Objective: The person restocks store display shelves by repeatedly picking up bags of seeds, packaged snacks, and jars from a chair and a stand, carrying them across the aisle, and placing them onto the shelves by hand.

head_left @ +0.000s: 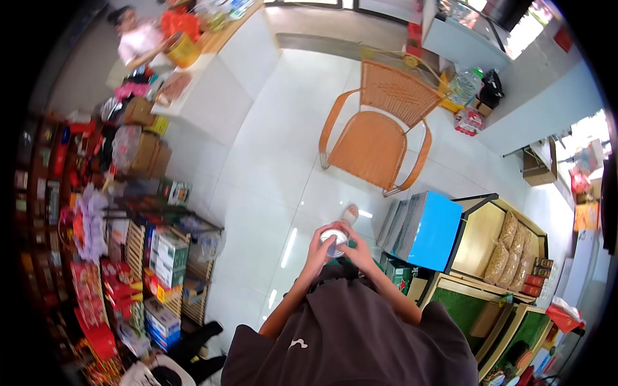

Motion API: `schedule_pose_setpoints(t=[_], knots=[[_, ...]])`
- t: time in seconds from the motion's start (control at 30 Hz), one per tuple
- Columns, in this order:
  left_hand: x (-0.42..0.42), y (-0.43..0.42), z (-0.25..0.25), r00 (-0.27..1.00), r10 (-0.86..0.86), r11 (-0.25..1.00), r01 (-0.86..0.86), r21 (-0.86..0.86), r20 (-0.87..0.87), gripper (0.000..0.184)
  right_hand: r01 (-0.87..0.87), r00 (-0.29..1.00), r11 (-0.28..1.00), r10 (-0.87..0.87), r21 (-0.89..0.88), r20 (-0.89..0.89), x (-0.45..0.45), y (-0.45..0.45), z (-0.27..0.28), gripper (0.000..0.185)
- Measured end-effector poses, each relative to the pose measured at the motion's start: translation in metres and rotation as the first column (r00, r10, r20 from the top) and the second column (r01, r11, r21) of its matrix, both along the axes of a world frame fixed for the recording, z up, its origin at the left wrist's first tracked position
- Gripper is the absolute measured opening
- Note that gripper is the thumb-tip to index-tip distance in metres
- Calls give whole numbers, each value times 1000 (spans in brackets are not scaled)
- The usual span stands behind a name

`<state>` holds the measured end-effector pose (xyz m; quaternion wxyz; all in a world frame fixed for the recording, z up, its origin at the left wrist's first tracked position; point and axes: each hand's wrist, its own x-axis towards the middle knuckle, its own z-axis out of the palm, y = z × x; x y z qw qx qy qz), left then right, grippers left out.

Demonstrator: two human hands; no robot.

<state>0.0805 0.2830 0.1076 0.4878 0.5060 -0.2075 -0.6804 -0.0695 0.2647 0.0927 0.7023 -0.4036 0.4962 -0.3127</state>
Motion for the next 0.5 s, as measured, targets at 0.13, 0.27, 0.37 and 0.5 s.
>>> schedule_pose_setpoints(t=[0.13,0.27,0.37,0.5], knots=[[-14,-69,1,998,-9,997,13,73,-59,35,32,994,984,-49,-175,-95,-12,-56,-23,63],[-35,-133,-16,993,-115,992,116,53,-6,34,125,991,984,-129,-126,-30,-35,-109,-16,63],[-56,-166,-22,976,-185,981,191,-44,112,34,256,967,966,-255,42,-25,-53,-137,0,59],[-83,-217,-18,936,-336,941,338,-2,102,36,418,904,908,-418,-14,-87,-74,-163,-28,58]])
